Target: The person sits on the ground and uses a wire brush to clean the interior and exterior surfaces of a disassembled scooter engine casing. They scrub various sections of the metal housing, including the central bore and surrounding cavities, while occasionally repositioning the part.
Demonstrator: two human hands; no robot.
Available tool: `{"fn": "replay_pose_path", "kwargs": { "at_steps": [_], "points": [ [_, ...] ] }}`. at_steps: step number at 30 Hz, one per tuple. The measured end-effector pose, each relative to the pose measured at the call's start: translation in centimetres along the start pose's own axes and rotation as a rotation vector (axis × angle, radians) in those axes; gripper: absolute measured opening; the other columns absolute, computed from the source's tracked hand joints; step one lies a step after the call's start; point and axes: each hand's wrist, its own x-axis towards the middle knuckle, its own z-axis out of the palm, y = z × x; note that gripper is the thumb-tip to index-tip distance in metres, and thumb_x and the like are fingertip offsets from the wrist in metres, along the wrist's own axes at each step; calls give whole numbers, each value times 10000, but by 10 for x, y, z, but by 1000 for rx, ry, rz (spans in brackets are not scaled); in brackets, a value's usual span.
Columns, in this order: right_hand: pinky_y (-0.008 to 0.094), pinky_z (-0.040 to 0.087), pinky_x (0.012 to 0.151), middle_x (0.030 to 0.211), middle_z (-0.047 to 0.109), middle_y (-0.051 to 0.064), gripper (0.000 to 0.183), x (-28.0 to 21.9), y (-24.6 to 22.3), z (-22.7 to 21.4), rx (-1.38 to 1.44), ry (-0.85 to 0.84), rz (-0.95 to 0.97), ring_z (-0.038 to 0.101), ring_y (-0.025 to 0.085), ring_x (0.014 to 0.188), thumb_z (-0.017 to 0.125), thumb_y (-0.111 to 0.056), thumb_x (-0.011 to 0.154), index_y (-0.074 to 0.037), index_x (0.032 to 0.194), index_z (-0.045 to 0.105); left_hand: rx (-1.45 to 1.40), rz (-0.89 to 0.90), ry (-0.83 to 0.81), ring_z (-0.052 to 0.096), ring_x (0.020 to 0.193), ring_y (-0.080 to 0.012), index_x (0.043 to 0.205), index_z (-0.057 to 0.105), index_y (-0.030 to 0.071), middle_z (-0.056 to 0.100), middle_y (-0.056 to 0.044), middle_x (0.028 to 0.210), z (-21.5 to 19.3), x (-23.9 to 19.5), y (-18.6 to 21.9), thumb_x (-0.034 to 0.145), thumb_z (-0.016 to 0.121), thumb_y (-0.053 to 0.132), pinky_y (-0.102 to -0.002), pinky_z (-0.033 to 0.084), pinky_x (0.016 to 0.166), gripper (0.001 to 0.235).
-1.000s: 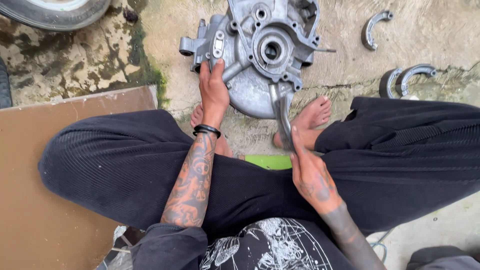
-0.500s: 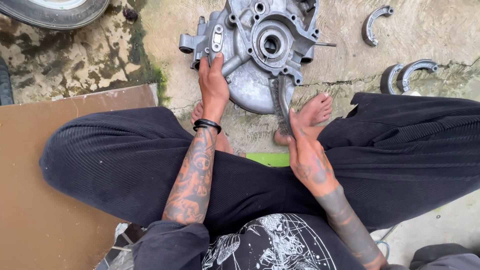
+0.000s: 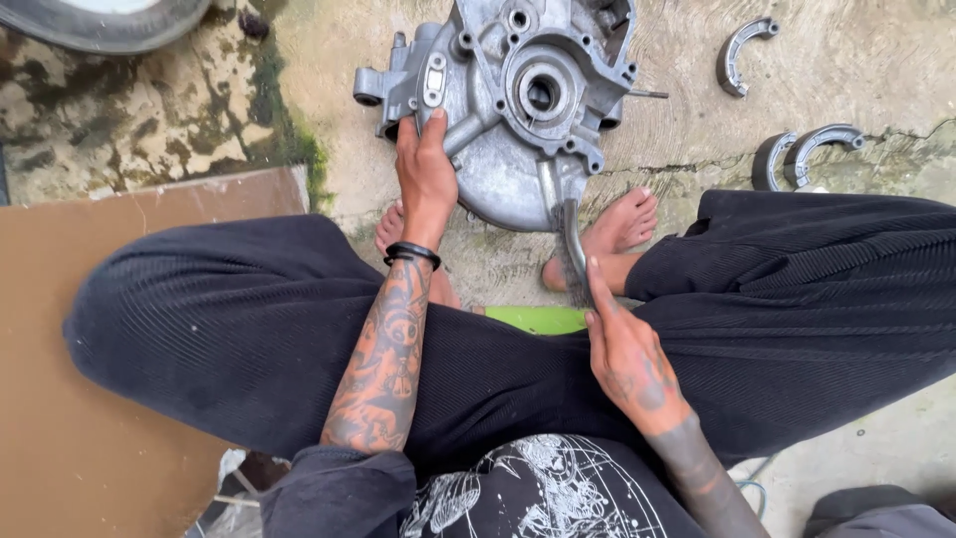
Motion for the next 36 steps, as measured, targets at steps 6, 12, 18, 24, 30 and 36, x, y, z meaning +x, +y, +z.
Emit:
{"fn": "replay_pose_path", "kwargs": {
  "at_steps": [6,12,18,24,30,36],
  "points": [
    [471,489,577,936,727,242,569,38,-24,-10,48,220,-273,707,399,694,556,76,913,62,1474,459,38,85,-32,630,1165,-388,1328,531,-56,629,-265,1277,-2,16,-16,935,399,418,-479,453,1006,629],
    [485,460,516,792,685,235,634,12,3,2,-71,175,-248,630,362,544,592,64,903,53,1513,420,11,82,-34,669,996,-351,1225,579,-46,692,-233,1135,-4,11,-11,930,427,407,-435,481,921,562],
    [489,484,536,899,726,272,639,30,-18,-10,8,148,-250,696,385,619,563,76,911,66,1525,386,-6,76,-28,653,944,-296,1215,594,-22,694,-195,1088,-3,14,-11,923,433,406,-402,484,881,543],
    [312,433,405,672,721,52,666,-43,42,-34,260,-122,260,538,132,433,609,-103,915,-167,1558,448,-23,86,-40,629,958,-263,1233,596,-1,678,-175,1102,-2,20,-19,928,434,409,-387,468,891,536],
    [284,437,428,835,615,151,732,-31,56,-58,724,37,264,501,174,525,500,-10,942,-48,1642,289,-39,74,-30,591,1149,-330,1323,537,-84,614,-249,1285,-3,23,-26,926,454,423,-408,414,1014,649],
    [292,521,587,993,654,151,722,-22,69,-47,791,-51,172,589,184,658,508,50,890,-11,1588,333,1,96,-52,587,1034,-284,1224,593,-51,653,-199,1148,-3,20,-20,939,426,399,-391,411,972,558]
  ]
}}
